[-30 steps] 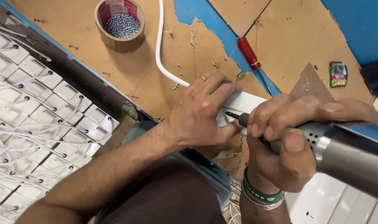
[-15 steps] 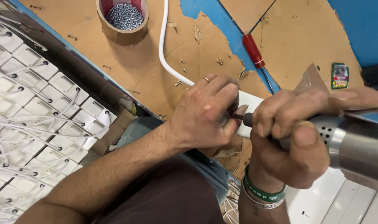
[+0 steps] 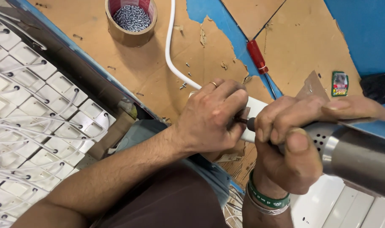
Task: The person assembles white metal electrical enclosure boxes at a workbench. They position each box, drive screws with a pneumatic screwdriver, route a white cable through the box, and set finished boxes aside while taking new ones from a stack.
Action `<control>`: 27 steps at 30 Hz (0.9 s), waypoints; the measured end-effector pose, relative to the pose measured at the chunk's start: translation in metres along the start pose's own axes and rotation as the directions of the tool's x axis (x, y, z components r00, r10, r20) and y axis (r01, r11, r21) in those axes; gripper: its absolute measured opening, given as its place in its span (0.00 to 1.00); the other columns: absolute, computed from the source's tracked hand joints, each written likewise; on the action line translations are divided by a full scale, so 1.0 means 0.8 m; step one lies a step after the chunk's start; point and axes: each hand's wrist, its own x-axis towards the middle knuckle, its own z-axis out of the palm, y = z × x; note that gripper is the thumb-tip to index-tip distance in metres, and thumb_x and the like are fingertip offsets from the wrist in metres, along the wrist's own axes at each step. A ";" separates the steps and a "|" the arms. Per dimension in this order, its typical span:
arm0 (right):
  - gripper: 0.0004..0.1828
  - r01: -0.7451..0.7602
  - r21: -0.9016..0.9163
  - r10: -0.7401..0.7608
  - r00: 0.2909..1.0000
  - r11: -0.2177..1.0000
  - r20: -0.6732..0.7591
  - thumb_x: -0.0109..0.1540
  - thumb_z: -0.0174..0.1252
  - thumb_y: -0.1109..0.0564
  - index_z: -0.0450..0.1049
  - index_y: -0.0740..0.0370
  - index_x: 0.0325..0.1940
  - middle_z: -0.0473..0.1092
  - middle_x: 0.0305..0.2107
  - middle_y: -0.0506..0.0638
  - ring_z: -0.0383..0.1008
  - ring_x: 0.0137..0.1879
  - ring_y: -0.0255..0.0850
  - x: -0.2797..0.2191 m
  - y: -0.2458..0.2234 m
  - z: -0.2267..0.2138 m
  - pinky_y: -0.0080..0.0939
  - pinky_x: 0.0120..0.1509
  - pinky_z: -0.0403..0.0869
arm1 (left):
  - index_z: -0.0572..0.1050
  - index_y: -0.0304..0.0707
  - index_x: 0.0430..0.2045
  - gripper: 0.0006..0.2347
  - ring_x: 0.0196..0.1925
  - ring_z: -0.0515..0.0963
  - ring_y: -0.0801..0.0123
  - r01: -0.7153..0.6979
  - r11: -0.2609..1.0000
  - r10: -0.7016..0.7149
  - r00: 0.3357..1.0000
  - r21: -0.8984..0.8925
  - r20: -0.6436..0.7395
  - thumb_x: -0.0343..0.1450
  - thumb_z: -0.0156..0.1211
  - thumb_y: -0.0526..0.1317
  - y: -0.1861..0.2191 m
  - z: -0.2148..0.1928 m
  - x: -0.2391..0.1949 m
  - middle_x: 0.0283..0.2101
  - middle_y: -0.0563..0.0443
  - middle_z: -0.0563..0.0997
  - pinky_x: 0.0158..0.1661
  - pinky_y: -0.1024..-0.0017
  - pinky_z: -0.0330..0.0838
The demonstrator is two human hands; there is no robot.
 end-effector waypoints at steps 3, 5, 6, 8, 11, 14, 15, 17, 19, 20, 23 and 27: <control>0.23 -0.075 -0.070 0.067 0.991 0.995 -0.117 0.67 0.56 0.60 0.54 0.66 0.62 0.60 0.25 0.52 0.61 0.25 0.43 0.006 -0.003 0.006 0.37 0.30 0.68 | 0.70 0.34 0.37 0.15 0.45 0.77 0.48 0.003 1.000 -0.003 1.000 -0.004 -0.003 0.60 0.65 0.33 0.001 0.000 -0.001 0.43 0.42 0.75 0.45 0.55 0.75; 0.22 0.016 -0.153 -0.016 1.000 0.988 0.002 0.67 0.57 0.60 0.56 0.63 0.61 0.61 0.22 0.52 0.63 0.21 0.41 0.011 -0.004 0.001 0.38 0.28 0.69 | 0.69 0.35 0.36 0.14 0.44 0.77 0.49 0.011 1.000 -0.011 1.000 0.000 0.000 0.60 0.65 0.33 0.002 -0.001 0.000 0.43 0.42 0.76 0.43 0.55 0.75; 0.22 0.018 -0.155 -0.018 1.000 0.988 0.004 0.67 0.57 0.60 0.56 0.63 0.61 0.61 0.22 0.52 0.63 0.21 0.41 0.010 -0.003 -0.004 0.38 0.28 0.69 | 0.69 0.35 0.36 0.14 0.44 0.77 0.49 0.009 1.000 -0.009 1.000 -0.002 -0.002 0.60 0.65 0.33 0.002 -0.002 0.000 0.43 0.42 0.76 0.43 0.55 0.75; 0.22 0.048 -0.226 -0.027 0.995 0.973 0.093 0.70 0.59 0.61 0.56 0.58 0.61 0.62 0.20 0.52 0.62 0.20 0.40 0.007 -0.003 -0.015 0.41 0.30 0.70 | 0.69 0.36 0.35 0.13 0.44 0.77 0.49 0.019 1.000 -0.019 1.000 -0.009 0.006 0.60 0.65 0.34 0.003 -0.003 0.001 0.42 0.43 0.76 0.42 0.56 0.75; 0.20 0.087 -0.201 -0.052 0.983 0.976 0.174 0.75 0.59 0.61 0.57 0.58 0.66 0.64 0.23 0.56 0.65 0.23 0.44 0.009 -0.002 -0.019 0.39 0.30 0.69 | 0.69 0.36 0.34 0.12 0.43 0.78 0.50 0.017 1.000 -0.018 1.000 -0.013 -0.002 0.61 0.65 0.34 0.002 -0.003 0.001 0.40 0.44 0.75 0.42 0.56 0.75; 0.26 0.091 -0.143 -0.087 0.996 0.985 0.029 0.67 0.61 0.63 0.56 0.61 0.64 0.62 0.17 0.51 0.60 0.17 0.38 0.016 -0.001 -0.011 0.43 0.29 0.69 | 0.69 0.35 0.34 0.12 0.43 0.77 0.50 0.014 1.000 -0.014 1.000 -0.002 -0.015 0.63 0.65 0.34 0.003 -0.002 0.000 0.40 0.43 0.75 0.41 0.55 0.75; 0.26 0.089 -0.143 -0.086 0.996 0.986 0.030 0.67 0.61 0.63 0.56 0.61 0.64 0.62 0.17 0.51 0.60 0.17 0.38 0.014 -0.001 -0.012 0.43 0.29 0.69 | 0.69 0.35 0.34 0.12 0.43 0.77 0.50 0.016 1.000 -0.016 1.000 -0.002 -0.016 0.63 0.65 0.34 0.003 -0.002 0.000 0.40 0.43 0.75 0.41 0.55 0.75; 0.23 0.127 -0.155 -0.115 0.990 0.980 0.084 0.68 0.60 0.63 0.56 0.60 0.62 0.64 0.18 0.53 0.62 0.17 0.40 0.012 0.001 -0.014 0.42 0.30 0.69 | 0.69 0.34 0.34 0.12 0.42 0.77 0.49 0.021 1.000 -0.021 1.000 0.003 -0.019 0.62 0.64 0.34 0.003 -0.003 0.001 0.39 0.42 0.75 0.41 0.55 0.75; 0.24 0.125 -0.153 -0.112 0.990 0.980 0.091 0.69 0.60 0.63 0.56 0.58 0.63 0.64 0.19 0.52 0.62 0.18 0.41 0.010 -0.001 -0.018 0.42 0.30 0.69 | 0.69 0.34 0.34 0.11 0.42 0.77 0.49 0.023 1.000 -0.023 0.999 -0.001 -0.022 0.63 0.64 0.34 0.003 -0.002 0.002 0.39 0.42 0.74 0.41 0.55 0.75; 0.24 0.123 -0.147 -0.110 0.989 0.981 0.096 0.69 0.60 0.63 0.56 0.57 0.64 0.64 0.19 0.52 0.61 0.18 0.42 0.008 -0.001 -0.019 0.42 0.30 0.69 | 0.69 0.34 0.33 0.11 0.41 0.77 0.49 0.024 1.000 -0.024 0.999 -0.002 -0.022 0.64 0.64 0.34 0.002 -0.002 0.001 0.38 0.41 0.74 0.41 0.55 0.75; 0.19 0.143 -0.236 -0.119 0.986 0.961 0.116 0.70 0.59 0.64 0.58 0.59 0.60 0.65 0.21 0.54 0.62 0.21 0.43 0.009 -0.003 -0.029 0.48 0.31 0.72 | 0.69 0.33 0.34 0.10 0.41 0.77 0.49 0.013 1.000 -0.013 0.999 0.000 -0.043 0.66 0.63 0.34 0.004 -0.002 0.001 0.39 0.41 0.74 0.41 0.55 0.75; 0.25 0.124 -0.124 -0.122 0.992 0.984 0.023 0.70 0.59 0.65 0.54 0.59 0.65 0.65 0.20 0.53 0.63 0.20 0.43 0.004 0.004 -0.019 0.43 0.29 0.69 | 0.69 0.32 0.35 0.10 0.41 0.77 0.49 0.018 1.000 -0.018 0.999 -0.001 -0.050 0.66 0.63 0.34 0.004 -0.002 0.001 0.38 0.41 0.74 0.40 0.55 0.74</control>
